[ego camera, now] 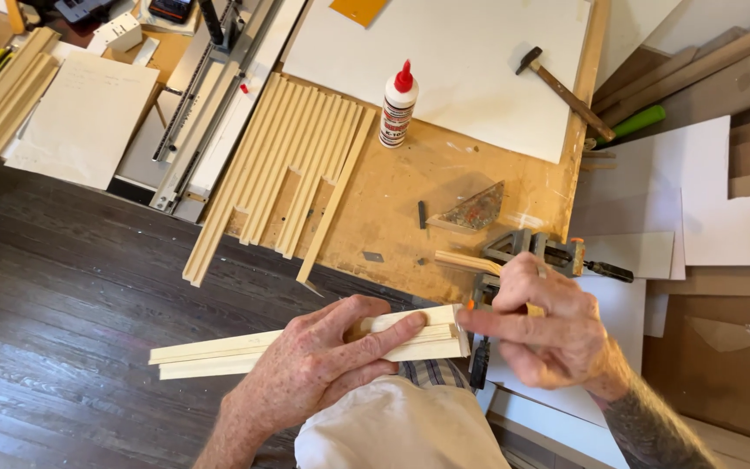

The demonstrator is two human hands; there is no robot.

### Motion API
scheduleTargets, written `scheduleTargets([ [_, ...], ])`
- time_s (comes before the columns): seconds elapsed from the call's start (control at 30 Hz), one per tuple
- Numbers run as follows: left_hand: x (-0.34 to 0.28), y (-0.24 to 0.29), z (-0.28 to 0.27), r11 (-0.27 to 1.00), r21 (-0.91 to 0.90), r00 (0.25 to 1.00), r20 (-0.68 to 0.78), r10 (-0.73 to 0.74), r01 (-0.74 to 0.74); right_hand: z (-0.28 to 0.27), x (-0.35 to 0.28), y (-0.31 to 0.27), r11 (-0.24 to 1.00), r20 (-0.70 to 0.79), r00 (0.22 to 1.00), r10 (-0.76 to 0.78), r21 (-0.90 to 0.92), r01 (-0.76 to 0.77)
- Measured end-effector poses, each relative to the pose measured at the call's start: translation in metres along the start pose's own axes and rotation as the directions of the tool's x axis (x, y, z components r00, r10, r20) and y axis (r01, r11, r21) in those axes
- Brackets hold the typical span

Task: Gluing and clamping wooden strips to assemble a frame joint

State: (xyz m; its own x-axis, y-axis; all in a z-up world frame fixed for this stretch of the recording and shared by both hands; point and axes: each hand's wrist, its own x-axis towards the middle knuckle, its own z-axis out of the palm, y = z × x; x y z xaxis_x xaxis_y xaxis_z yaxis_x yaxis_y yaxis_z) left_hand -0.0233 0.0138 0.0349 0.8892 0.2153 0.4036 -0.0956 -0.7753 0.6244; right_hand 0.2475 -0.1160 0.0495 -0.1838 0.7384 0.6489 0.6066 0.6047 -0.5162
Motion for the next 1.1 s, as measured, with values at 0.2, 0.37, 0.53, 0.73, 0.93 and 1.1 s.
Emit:
scheduleTargets([
  [0.2, 0.0, 0.001, 0.002, 0.999, 0.037, 1.0, -0.017, 0.008, -0.007, -0.003, -0.01, 0.01, 0.995, 0.039, 0.999, -0.017, -0.097, 0.021],
  [0.37, -0.001, 0.002, 0.002, 1.0, 0.016, 1.0, -0.019, 0.014, -0.014, -0.002, -0.019, 0.016, 0.987, 0.059, 0.997, 0.059, -0.154, -0.049],
  [0.53, 0.0, 0.001, -0.001, 1.0, 0.009, 1.0, -0.017, 0.013, -0.013, -0.001, -0.006, 0.001, 0.998, 0.015, 0.998, 0.062, 0.016, -0.062],
  [0.73, 0.0, -0.002, 0.001, 1.0, 0.013, 1.0, -0.018, -0.016, 0.016, 0.002, 0.004, -0.015, 0.99, -0.082, 0.99, -0.115, 0.078, 0.122],
  [0.93, 0.004, 0.001, 0.0, 0.997, 0.068, 0.999, -0.014, 0.047, -0.046, -0.003, -0.005, -0.008, 1.0, 0.029, 1.0, 0.01, 0.011, -0.011],
  [1.1, 0.002, 0.001, 0.001, 0.995, 0.098, 0.999, -0.019, 0.027, -0.025, 0.001, -0.013, -0.008, 0.997, -0.097, 0.994, -0.041, 0.066, 0.048],
])
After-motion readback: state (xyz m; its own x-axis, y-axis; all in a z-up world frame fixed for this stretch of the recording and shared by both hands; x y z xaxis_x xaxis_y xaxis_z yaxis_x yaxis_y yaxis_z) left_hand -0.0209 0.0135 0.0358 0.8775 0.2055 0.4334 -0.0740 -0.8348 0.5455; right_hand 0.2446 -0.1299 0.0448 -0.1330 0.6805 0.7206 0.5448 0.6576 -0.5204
